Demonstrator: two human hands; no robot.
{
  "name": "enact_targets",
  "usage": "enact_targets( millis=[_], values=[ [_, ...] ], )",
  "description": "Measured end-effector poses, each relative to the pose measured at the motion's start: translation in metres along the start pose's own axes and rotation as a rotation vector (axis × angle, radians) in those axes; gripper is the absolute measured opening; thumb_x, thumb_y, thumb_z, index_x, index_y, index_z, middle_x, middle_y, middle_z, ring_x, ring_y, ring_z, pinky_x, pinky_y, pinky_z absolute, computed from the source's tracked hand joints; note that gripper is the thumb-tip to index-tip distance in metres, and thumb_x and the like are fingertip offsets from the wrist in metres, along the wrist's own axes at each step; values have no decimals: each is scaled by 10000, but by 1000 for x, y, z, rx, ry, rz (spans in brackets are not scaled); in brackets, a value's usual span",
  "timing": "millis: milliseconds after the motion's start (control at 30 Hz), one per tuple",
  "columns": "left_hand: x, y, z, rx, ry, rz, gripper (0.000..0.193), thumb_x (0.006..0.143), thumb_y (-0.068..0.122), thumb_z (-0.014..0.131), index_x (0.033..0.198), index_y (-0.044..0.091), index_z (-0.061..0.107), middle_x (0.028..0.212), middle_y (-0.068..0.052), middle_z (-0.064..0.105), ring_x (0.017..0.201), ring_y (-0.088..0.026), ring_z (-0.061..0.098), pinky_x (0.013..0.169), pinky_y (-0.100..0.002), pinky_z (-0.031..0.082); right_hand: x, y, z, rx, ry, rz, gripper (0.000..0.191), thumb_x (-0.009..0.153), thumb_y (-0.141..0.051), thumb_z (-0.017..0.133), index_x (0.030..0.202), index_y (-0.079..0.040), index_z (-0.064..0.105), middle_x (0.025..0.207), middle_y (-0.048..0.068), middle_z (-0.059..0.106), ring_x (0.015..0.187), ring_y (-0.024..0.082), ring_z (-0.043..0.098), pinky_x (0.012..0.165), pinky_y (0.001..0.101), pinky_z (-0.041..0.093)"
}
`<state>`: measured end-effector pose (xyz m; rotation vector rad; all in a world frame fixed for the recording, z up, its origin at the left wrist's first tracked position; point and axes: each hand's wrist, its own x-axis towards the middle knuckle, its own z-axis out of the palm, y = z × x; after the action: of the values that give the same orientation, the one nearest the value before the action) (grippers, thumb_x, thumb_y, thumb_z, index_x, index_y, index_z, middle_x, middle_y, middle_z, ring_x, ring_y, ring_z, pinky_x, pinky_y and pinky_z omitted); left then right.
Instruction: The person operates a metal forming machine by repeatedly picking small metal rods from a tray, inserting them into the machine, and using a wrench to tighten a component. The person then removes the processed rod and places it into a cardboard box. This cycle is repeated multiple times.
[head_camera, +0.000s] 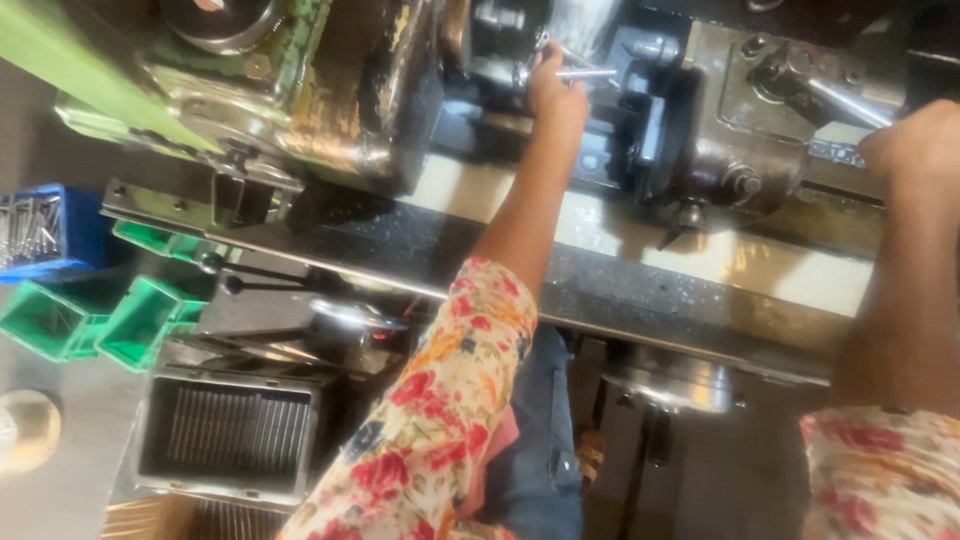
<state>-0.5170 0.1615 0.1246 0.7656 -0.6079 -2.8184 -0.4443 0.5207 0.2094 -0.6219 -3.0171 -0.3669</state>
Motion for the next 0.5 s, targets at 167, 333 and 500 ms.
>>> enact_targets(
  millis=[167, 333, 500],
  values=[
    [6, -4, 6, -77, 65, -50, 350, 999, 345, 667, 1273, 130, 623, 1135, -53, 585, 1054, -225, 536, 924, -403, 465, 4, -2, -3, 35, -5, 32, 364, 780, -329, 859, 892, 13, 808, 869, 227, 773, 745, 334, 758, 604, 414, 587],
    [12, -6, 9, -147, 122, -19, 273, 934, 262, 719, 1183, 162, 672, 1127, -16, 610, 1096, -200, 543, 944, -440, 469, 12, 0, 1, 5, 4, 31, 384, 768, -324, 873, 903, 29, 803, 877, 236, 768, 745, 337, 754, 598, 419, 586],
    [9, -1, 16, -147, 194, -28, 245, 920, 238, 740, 1154, 172, 710, 1160, 1, 641, 1126, -200, 560, 936, -444, 473, 15, -1, 2, -12, 22, 23, 397, 780, -338, 855, 924, 28, 803, 901, 245, 770, 760, 336, 754, 604, 420, 584]
  ],
)
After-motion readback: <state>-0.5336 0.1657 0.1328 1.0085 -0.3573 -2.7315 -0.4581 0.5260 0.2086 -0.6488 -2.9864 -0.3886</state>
